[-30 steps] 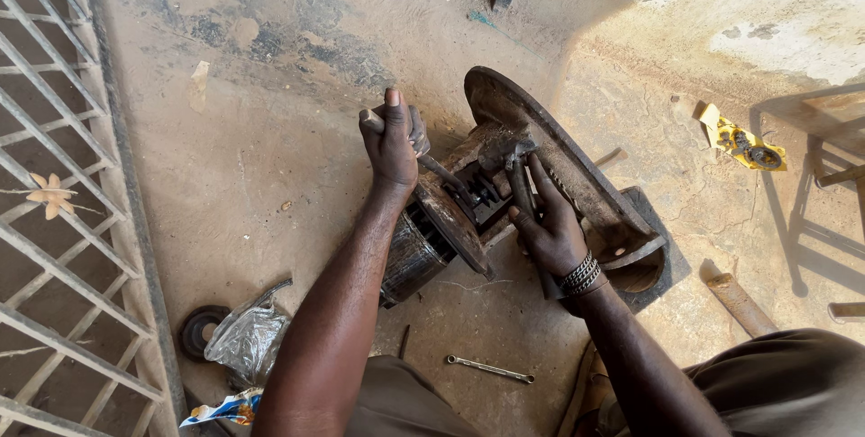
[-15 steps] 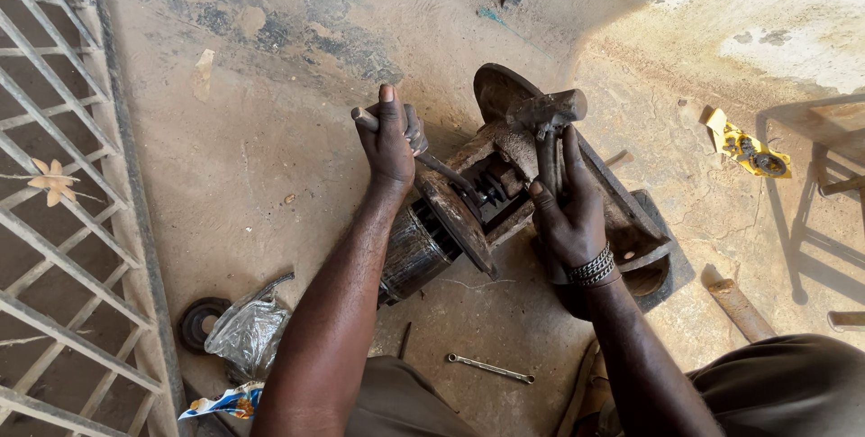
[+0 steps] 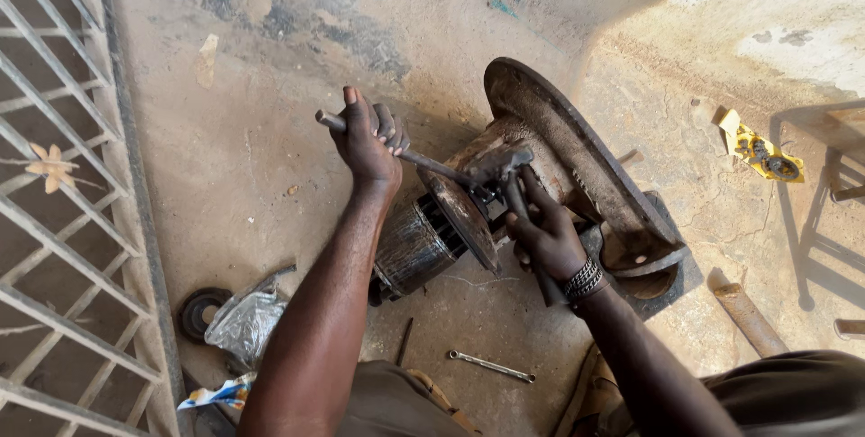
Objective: The person uses a wrench and hammer to loosen and remove bolts from a motor assembly. They repeatedly tap the bolts with a hammer and turn them with a wrench, then remove the bolts and separate the motor housing from the main body.
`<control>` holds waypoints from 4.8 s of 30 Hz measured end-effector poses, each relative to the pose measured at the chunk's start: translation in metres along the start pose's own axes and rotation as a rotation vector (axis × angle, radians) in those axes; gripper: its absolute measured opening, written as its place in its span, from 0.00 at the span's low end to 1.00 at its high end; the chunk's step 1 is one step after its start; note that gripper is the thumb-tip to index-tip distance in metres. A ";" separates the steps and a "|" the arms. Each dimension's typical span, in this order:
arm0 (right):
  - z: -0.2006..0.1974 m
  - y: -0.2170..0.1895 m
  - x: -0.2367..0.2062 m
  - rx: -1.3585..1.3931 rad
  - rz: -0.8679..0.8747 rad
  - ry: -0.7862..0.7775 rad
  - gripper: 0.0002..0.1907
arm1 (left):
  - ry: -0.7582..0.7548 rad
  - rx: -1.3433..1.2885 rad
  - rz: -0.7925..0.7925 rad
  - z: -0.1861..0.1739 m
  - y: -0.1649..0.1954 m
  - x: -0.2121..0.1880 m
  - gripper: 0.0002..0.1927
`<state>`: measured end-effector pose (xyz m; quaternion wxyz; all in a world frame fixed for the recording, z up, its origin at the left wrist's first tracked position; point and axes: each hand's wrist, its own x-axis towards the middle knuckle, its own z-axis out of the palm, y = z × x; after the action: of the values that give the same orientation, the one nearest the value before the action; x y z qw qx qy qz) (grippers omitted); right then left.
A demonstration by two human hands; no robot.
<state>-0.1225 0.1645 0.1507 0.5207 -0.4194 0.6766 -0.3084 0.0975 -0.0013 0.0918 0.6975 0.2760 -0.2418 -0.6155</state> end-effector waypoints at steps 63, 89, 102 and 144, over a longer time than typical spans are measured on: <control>-0.038 -0.003 -0.025 0.038 -0.432 0.320 0.46 | -0.385 0.106 -0.109 0.022 -0.006 0.006 0.29; -0.023 0.031 -0.045 0.158 -0.112 -0.024 0.47 | -0.564 0.223 -0.133 0.047 0.001 0.000 0.30; -0.003 -0.005 0.014 -0.328 -0.935 0.750 0.41 | -0.664 0.203 -0.148 0.038 0.001 0.002 0.30; -0.007 0.016 0.021 -0.455 -0.477 0.258 0.39 | -0.367 0.061 -0.152 0.053 -0.009 -0.007 0.30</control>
<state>-0.1349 0.1532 0.1297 0.2375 -0.6286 0.6711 -0.3132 0.0543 0.0002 0.1247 0.5846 0.1979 -0.3619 -0.6986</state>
